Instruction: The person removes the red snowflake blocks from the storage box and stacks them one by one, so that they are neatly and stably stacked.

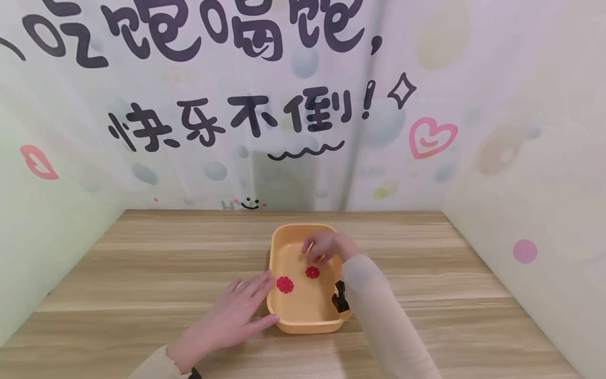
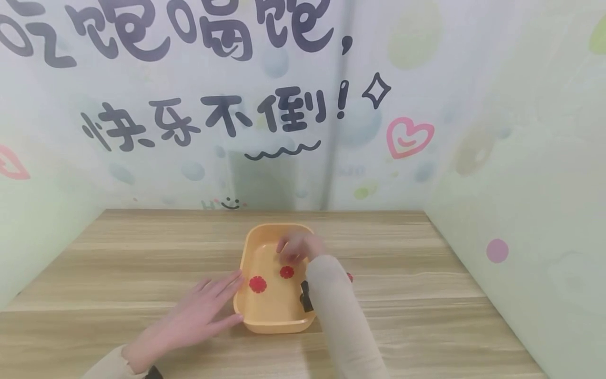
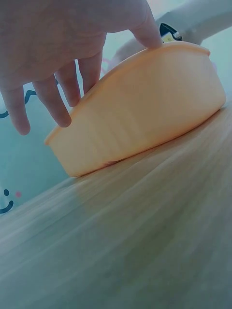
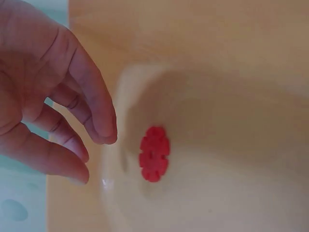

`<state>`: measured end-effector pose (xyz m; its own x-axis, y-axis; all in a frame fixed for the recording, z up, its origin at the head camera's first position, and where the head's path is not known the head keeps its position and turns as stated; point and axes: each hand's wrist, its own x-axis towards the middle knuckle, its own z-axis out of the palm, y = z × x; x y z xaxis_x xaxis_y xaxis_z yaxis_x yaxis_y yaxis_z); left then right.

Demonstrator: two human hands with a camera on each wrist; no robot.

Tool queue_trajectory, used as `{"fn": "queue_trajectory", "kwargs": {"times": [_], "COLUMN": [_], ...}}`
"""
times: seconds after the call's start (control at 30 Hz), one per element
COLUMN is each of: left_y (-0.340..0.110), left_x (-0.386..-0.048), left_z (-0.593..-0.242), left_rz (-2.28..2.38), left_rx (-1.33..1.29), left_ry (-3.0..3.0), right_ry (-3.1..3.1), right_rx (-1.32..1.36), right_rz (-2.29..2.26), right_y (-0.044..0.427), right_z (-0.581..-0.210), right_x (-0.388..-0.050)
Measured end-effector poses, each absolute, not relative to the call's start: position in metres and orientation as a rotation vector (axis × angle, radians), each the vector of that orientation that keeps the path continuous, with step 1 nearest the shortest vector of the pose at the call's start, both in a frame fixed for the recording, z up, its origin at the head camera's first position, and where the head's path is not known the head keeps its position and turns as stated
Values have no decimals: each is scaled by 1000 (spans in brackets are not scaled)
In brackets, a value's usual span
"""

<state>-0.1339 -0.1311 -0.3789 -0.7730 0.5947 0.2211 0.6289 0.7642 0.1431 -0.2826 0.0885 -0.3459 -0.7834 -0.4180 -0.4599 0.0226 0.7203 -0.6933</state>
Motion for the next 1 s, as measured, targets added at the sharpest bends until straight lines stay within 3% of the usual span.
{"fn": "queue_trajectory", "kwargs": {"times": [0.53,1.0], "left_y": [-131,-131], "left_x": [-135,-136], "left_z": [-380,-380], "left_rz": [-316,-307], "left_rx": [-977,-973], "left_ry": [-2789,-2797], "right_ry": [2418,2447], "right_rx": [-258,-436], "right_rz": [-714,-728], "right_y": [84,77], "right_z": [-363,-371], "right_x": [-275,-278]}}
